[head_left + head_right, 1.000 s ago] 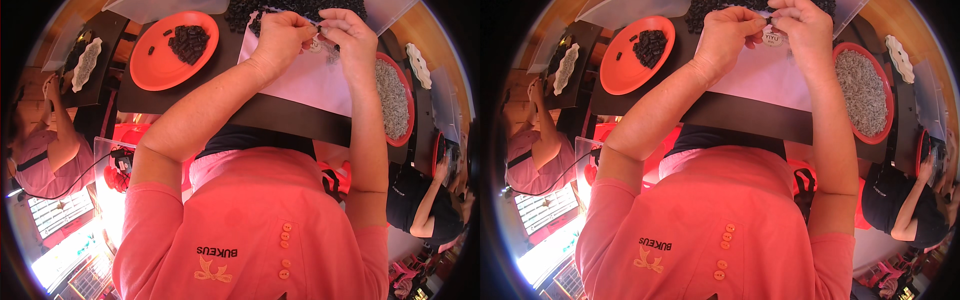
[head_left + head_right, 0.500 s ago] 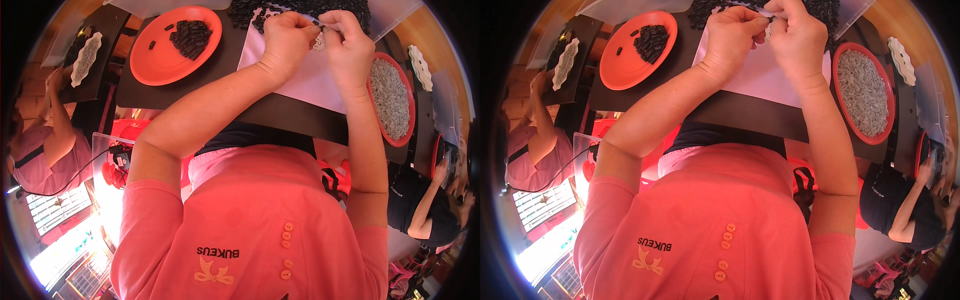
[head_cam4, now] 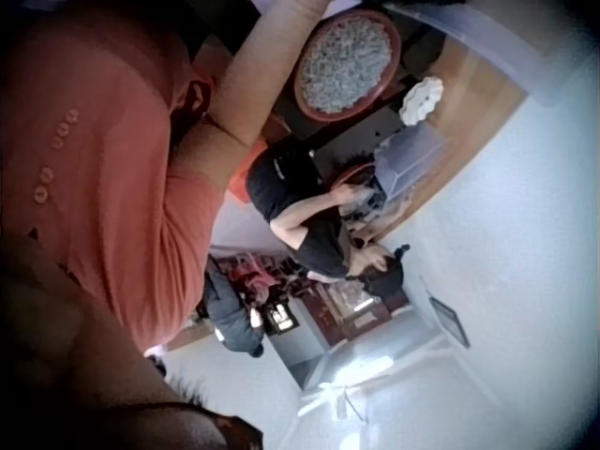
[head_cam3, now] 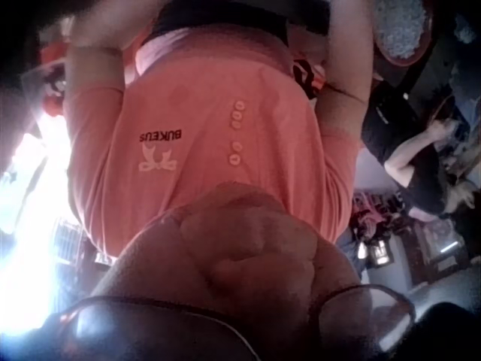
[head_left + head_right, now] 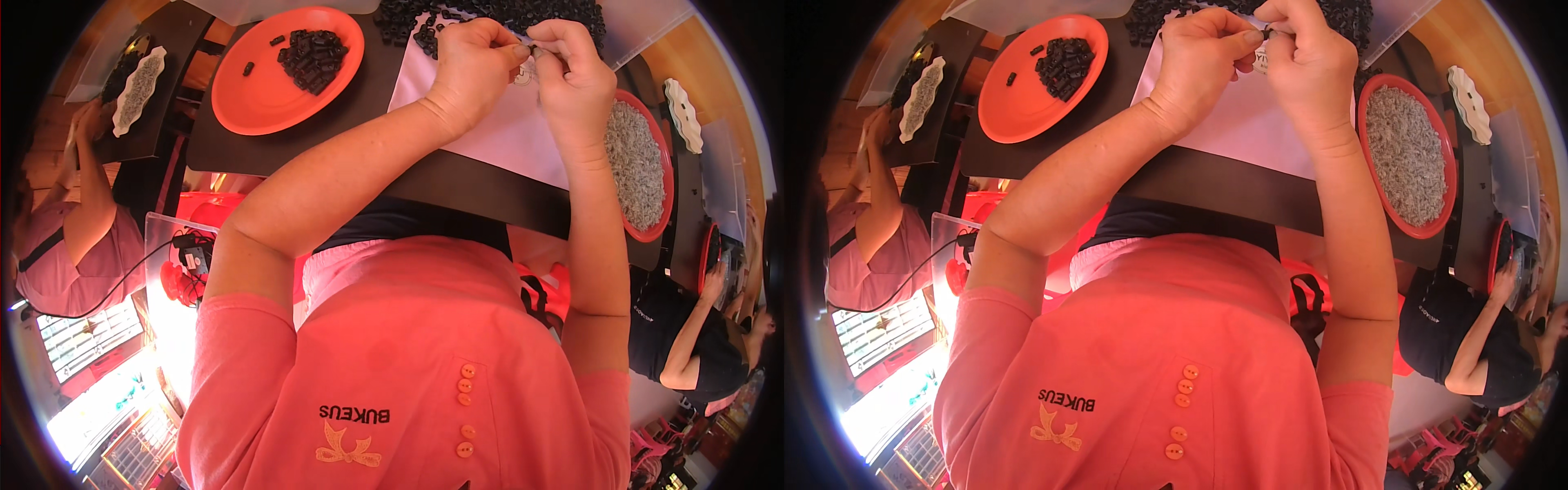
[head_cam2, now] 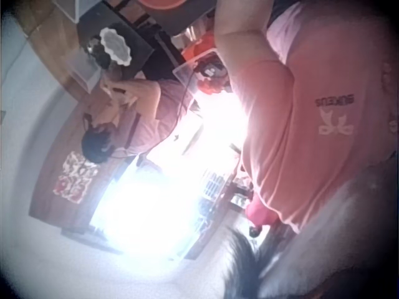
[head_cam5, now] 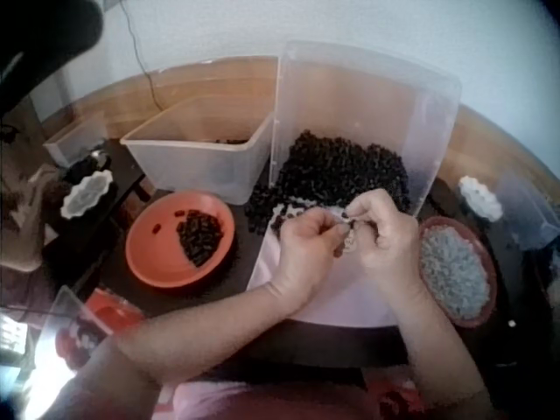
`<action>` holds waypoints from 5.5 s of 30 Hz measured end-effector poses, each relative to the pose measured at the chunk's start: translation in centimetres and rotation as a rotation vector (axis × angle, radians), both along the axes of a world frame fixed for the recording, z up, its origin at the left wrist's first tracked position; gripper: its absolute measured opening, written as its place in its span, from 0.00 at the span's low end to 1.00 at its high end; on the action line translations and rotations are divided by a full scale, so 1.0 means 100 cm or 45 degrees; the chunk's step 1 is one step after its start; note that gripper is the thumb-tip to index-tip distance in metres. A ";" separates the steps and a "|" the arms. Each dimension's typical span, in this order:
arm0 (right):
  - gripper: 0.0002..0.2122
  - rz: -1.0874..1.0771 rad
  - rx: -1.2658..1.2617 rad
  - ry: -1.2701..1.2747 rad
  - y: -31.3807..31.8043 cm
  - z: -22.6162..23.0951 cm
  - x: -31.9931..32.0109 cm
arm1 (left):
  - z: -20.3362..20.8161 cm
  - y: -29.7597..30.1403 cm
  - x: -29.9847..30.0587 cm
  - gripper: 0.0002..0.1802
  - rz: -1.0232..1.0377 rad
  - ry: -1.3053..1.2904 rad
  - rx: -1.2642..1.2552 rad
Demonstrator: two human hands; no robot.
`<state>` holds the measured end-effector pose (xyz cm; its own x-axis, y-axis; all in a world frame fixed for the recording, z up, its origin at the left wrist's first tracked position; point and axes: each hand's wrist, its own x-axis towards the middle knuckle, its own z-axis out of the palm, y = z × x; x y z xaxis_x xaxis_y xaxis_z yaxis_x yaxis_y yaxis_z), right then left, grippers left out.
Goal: The person repeatedly picks up small plastic pieces and metal pins by hand, inserts the pins into the plastic pieces to assemble them, and places the assembled components on the table.
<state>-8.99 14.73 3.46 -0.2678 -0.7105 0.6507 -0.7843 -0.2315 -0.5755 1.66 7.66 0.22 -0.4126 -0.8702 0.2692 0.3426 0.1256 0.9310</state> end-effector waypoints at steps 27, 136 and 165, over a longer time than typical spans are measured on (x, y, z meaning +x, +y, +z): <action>0.12 0.317 0.176 -0.350 -0.008 0.001 -0.021 | -0.001 0.001 0.001 0.05 -0.047 0.025 0.053; 0.11 0.395 0.355 -0.656 0.014 0.013 -0.012 | -0.006 0.004 0.002 0.06 -0.281 -0.045 0.045; 0.12 -0.150 -0.102 0.362 0.002 -0.005 0.015 | 0.006 0.014 0.005 0.06 0.027 -0.082 0.140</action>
